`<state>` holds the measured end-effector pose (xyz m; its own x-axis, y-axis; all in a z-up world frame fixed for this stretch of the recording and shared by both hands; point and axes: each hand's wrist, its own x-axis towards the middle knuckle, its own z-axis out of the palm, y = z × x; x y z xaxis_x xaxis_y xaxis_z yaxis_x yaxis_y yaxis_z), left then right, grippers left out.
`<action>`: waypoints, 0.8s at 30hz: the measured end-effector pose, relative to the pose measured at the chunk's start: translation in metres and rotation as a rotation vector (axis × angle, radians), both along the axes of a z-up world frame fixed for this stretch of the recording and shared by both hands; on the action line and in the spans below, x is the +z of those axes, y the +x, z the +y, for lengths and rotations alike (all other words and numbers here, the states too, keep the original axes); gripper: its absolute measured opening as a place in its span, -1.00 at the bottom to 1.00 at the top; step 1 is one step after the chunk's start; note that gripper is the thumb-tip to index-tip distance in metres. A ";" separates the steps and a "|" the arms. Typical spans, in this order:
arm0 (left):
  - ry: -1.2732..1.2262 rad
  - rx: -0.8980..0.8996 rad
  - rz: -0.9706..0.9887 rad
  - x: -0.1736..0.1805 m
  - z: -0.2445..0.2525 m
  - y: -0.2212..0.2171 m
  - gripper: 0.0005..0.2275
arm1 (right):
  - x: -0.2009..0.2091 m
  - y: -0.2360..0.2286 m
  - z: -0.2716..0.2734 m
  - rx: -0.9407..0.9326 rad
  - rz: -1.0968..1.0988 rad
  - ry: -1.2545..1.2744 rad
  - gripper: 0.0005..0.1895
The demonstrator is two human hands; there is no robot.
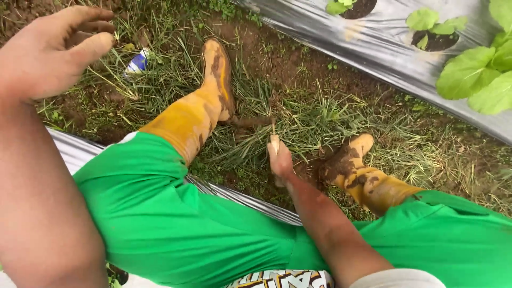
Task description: Weeding a vegetable garden by hand and using a small hand tool to clear soil around plants.
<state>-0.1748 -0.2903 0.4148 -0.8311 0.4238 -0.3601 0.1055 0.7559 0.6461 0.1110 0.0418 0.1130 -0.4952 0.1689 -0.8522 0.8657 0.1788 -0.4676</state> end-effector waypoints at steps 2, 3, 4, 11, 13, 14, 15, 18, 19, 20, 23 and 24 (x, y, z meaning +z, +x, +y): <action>-0.050 -0.011 0.059 -0.009 -0.010 0.006 -0.64 | -0.027 0.002 -0.007 -0.149 0.156 0.043 -0.66; -0.051 -0.006 0.033 -0.014 -0.013 0.011 -0.64 | -0.016 0.003 -0.006 -0.143 0.130 0.043 -0.66; -0.097 0.026 0.063 -0.017 -0.017 0.017 -0.83 | -0.005 0.004 -0.005 -0.002 0.041 0.055 -0.61; 0.050 -0.070 0.091 -0.015 -0.014 0.004 -0.66 | -0.009 0.010 -0.015 0.044 0.134 0.139 -0.59; -0.002 -0.051 0.099 -0.025 -0.029 0.009 -0.73 | 0.033 -0.011 -0.021 0.238 -0.009 0.044 -0.63; -0.050 -0.038 0.129 -0.027 -0.035 0.007 -0.80 | 0.054 -0.027 -0.024 0.423 -0.132 -0.046 -0.61; -0.044 -0.041 0.149 -0.019 -0.024 0.008 -0.80 | 0.030 -0.013 -0.024 0.420 -0.114 -0.037 -0.61; 0.045 -0.007 0.048 0.006 -0.001 0.003 -0.62 | -0.013 -0.002 -0.023 0.247 0.205 0.097 -0.55; 0.004 0.020 0.004 0.008 0.001 0.006 -0.60 | -0.003 -0.002 -0.020 0.140 0.190 0.104 -0.67; -0.037 0.048 -0.039 0.010 0.002 0.008 -0.59 | 0.005 -0.001 -0.018 0.033 0.174 0.111 -0.76; -0.019 -0.022 0.027 0.007 0.000 0.007 -0.60 | 0.021 -0.018 -0.006 0.103 0.240 0.125 -0.67; -0.015 -0.020 0.035 0.011 0.004 0.008 -0.60 | 0.004 -0.016 -0.006 0.104 0.248 0.129 -0.67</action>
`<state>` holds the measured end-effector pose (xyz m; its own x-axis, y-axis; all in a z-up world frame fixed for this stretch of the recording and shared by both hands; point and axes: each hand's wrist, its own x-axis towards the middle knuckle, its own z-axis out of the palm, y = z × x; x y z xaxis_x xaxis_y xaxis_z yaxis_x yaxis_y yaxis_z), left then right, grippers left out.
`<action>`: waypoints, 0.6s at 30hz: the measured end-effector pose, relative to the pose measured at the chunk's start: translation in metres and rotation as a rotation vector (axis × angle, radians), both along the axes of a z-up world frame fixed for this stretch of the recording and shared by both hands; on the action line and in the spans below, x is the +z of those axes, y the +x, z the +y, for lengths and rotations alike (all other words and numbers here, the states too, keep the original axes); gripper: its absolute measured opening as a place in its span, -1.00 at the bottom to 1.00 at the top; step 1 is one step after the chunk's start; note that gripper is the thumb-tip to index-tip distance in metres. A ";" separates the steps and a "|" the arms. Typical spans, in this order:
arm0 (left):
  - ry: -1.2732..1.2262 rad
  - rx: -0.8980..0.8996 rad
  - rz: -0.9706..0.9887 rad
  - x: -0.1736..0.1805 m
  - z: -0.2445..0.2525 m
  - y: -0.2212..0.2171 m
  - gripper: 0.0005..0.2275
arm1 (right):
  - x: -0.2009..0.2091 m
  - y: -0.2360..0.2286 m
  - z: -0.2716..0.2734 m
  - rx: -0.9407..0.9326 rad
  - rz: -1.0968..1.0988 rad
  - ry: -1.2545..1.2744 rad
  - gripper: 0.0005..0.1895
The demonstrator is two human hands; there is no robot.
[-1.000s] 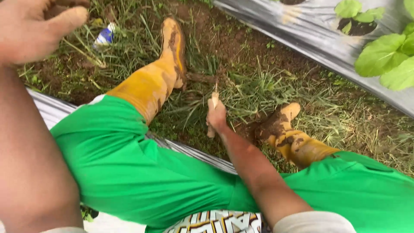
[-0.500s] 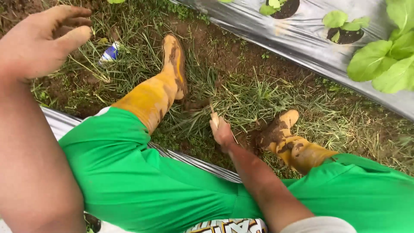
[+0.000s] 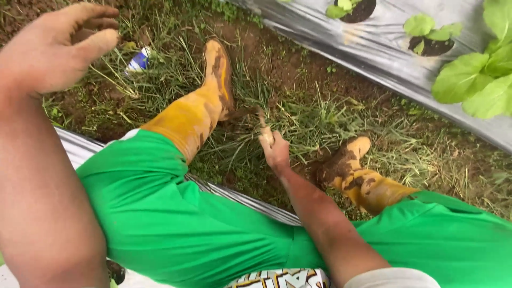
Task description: Weeding a vegetable garden by hand and using a small hand tool to clear soil around plants.
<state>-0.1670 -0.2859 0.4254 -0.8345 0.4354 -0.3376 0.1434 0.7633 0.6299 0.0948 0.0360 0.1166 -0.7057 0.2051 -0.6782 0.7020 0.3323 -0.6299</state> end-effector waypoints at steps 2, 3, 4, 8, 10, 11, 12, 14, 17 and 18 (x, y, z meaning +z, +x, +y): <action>-0.124 0.096 -0.065 0.005 0.010 -0.001 -0.58 | -0.037 -0.001 0.002 -0.366 0.433 0.021 -0.72; -0.128 0.098 -0.066 0.004 0.008 -0.005 -0.58 | -0.026 -0.022 0.000 -0.365 0.432 0.016 -0.72; -0.135 0.081 -0.084 0.003 0.007 -0.008 -0.56 | -0.016 -0.043 -0.001 -0.439 0.512 -0.040 -0.74; -0.214 0.115 -0.127 0.016 0.025 -0.006 -0.53 | 0.058 -0.130 -0.006 -0.413 0.137 -0.263 -0.76; -0.156 0.058 -0.088 0.008 0.022 -0.012 -0.55 | 0.062 -0.171 -0.014 -0.324 0.102 -0.282 -0.67; -0.097 0.000 -0.044 0.004 0.020 -0.013 -0.56 | 0.063 -0.188 -0.019 -0.238 0.072 -0.302 -0.47; -0.095 0.003 -0.055 0.003 0.020 -0.008 -0.56 | 0.040 -0.187 -0.022 -0.236 0.060 -0.299 -0.47; -0.088 -0.043 0.017 0.008 0.022 -0.010 -0.58 | -0.003 -0.214 -0.027 -0.006 -0.029 -0.100 -0.72; -0.177 0.038 -0.010 0.026 0.035 -0.003 -0.58 | 0.032 -0.181 -0.025 0.078 -0.110 -0.236 -0.58; -0.177 0.042 -0.029 0.018 0.031 -0.004 -0.58 | 0.042 -0.161 -0.021 0.081 -0.130 -0.236 -0.58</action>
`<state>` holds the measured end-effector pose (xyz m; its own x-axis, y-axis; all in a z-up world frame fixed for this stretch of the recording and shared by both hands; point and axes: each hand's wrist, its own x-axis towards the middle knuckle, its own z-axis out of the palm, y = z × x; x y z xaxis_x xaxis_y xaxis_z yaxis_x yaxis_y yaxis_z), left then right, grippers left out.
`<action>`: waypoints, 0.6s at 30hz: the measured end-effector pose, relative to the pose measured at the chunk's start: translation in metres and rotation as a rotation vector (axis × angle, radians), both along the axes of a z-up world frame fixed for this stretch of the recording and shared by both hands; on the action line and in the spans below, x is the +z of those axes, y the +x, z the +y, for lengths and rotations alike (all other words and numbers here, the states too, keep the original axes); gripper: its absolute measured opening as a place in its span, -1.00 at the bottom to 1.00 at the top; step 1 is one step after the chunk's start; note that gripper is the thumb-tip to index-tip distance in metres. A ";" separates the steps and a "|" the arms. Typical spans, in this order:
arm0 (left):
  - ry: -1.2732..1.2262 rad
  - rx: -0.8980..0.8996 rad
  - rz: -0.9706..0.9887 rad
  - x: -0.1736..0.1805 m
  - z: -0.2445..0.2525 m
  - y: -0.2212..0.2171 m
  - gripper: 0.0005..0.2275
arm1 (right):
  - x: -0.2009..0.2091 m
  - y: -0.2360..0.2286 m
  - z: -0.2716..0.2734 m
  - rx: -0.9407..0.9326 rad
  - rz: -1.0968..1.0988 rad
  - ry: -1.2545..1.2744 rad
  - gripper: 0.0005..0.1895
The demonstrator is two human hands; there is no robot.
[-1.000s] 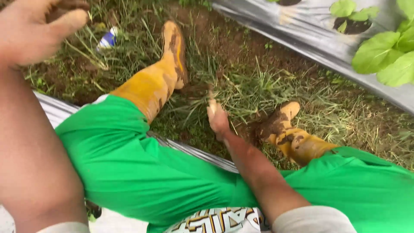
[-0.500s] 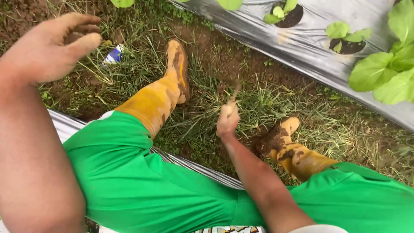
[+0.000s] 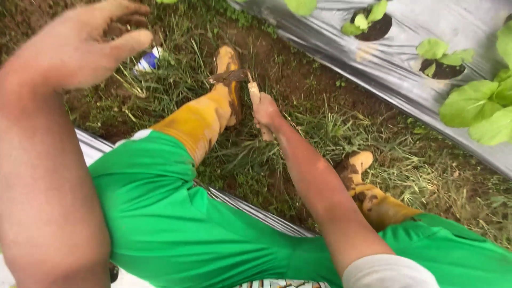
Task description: Weeding a vegetable garden by hand and using a small hand tool to clear soil around plants.
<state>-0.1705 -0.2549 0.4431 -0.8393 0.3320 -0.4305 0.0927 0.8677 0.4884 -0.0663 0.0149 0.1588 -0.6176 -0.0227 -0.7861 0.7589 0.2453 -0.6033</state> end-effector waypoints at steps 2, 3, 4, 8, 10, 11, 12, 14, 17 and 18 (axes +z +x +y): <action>0.182 -0.064 0.026 -0.011 -0.003 -0.008 -0.56 | 0.022 0.021 0.012 0.014 0.011 -0.124 -0.45; 0.188 -0.070 0.033 -0.008 -0.003 -0.009 -0.56 | 0.011 0.030 0.022 0.009 0.018 -0.119 -0.45; 0.127 -0.066 0.027 -0.005 -0.002 -0.009 -0.56 | 0.001 0.040 0.033 -0.070 -0.134 -0.227 -0.47; 0.048 -0.043 0.024 0.006 0.005 -0.004 -0.57 | 0.041 0.096 0.086 -0.190 -0.387 -0.520 -0.56; 0.183 -0.041 0.082 0.010 0.001 -0.004 -0.61 | -0.014 0.125 0.111 -0.248 -0.473 -0.565 -0.60; 0.311 -0.036 0.114 0.011 -0.004 -0.002 -0.66 | -0.042 0.140 0.122 -0.308 -0.588 -0.612 -0.62; 0.311 -0.029 0.127 0.009 -0.013 -0.007 -0.66 | -0.042 0.129 0.117 -0.296 -0.579 -0.611 -0.62; 0.188 0.163 0.276 -0.003 -0.030 -0.009 -0.76 | -0.040 0.124 0.112 -0.336 -0.285 -0.468 -0.85; 0.573 0.164 0.544 -0.031 -0.001 -0.003 -0.79 | -0.017 0.097 0.092 -0.373 -0.060 -0.345 -0.85; 0.572 0.170 0.563 -0.059 0.000 0.010 -0.79 | -0.011 0.086 0.087 -0.360 -0.046 -0.348 -0.85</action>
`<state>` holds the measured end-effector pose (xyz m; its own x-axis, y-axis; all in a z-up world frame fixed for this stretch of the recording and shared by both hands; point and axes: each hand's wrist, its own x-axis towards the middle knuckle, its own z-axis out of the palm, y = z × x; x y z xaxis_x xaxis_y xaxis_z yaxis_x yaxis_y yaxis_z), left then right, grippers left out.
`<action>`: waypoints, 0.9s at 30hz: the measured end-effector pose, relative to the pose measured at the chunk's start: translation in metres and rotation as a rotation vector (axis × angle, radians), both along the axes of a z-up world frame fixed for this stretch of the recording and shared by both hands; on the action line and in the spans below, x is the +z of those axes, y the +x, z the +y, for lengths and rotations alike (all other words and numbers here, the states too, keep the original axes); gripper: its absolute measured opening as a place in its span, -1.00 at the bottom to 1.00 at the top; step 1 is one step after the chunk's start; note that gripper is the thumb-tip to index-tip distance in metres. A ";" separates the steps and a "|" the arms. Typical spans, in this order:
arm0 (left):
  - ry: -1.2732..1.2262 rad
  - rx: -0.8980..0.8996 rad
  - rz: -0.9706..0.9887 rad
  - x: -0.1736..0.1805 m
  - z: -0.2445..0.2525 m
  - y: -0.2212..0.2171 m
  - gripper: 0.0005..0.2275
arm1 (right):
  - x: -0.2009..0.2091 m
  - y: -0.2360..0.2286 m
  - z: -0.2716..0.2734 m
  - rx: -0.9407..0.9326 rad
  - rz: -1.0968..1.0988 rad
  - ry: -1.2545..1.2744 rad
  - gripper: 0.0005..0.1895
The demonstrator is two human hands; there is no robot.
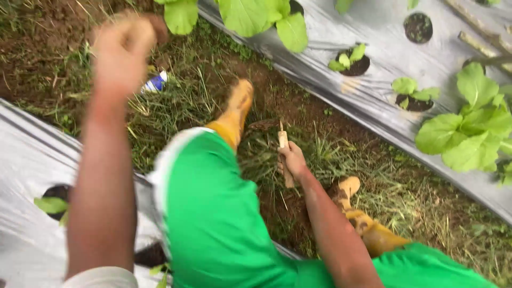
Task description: Weeding a vegetable garden by hand and using a small hand tool to clear soil around plants.
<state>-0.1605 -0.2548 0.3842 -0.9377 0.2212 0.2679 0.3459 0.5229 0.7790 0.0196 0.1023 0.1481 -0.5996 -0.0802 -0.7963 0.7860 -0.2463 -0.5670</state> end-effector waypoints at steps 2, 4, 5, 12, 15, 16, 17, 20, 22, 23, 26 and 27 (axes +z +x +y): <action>-0.007 0.130 -0.224 -0.064 0.007 0.015 -0.79 | 0.008 -0.019 -0.007 -0.006 0.072 0.093 -0.83; 0.052 0.161 -0.358 -0.125 0.013 0.048 -0.81 | -0.020 -0.055 0.005 0.107 0.196 0.224 -0.76; 0.101 0.199 -0.480 -0.155 0.016 0.063 -0.78 | -0.036 -0.076 0.012 0.228 0.331 0.342 -0.69; 0.152 0.336 -0.874 -0.249 0.044 0.123 -0.73 | -0.023 -0.155 -0.014 0.553 0.231 0.575 -0.65; 0.170 0.396 -0.848 -0.272 0.046 0.132 -0.74 | -0.011 -0.144 -0.026 0.565 0.193 0.530 -0.65; 0.157 0.432 -0.785 -0.268 0.047 0.131 -0.77 | -0.010 -0.141 -0.032 0.791 0.199 0.549 -0.54; 0.143 0.453 -0.710 -0.265 0.050 0.122 -0.79 | -0.007 -0.141 -0.037 1.002 0.212 0.570 -0.42; 0.125 0.455 -0.629 -0.257 0.052 0.108 -0.80 | 0.034 -0.159 -0.042 1.209 0.221 0.483 -0.39; 0.104 0.406 -0.582 -0.249 0.054 0.099 -0.77 | 0.052 -0.173 -0.060 1.306 0.232 0.458 -0.41; 0.094 0.344 -0.545 -0.246 0.060 0.096 -0.73 | 0.063 -0.178 -0.064 1.396 0.224 0.441 -0.41; 0.048 0.368 -0.477 -0.269 0.070 0.103 -0.55 | 0.007 -0.176 -0.045 1.335 0.324 0.430 -0.48; 0.052 0.362 -0.471 -0.274 0.075 0.104 -0.55 | 0.000 -0.167 -0.039 1.330 0.326 0.438 -0.48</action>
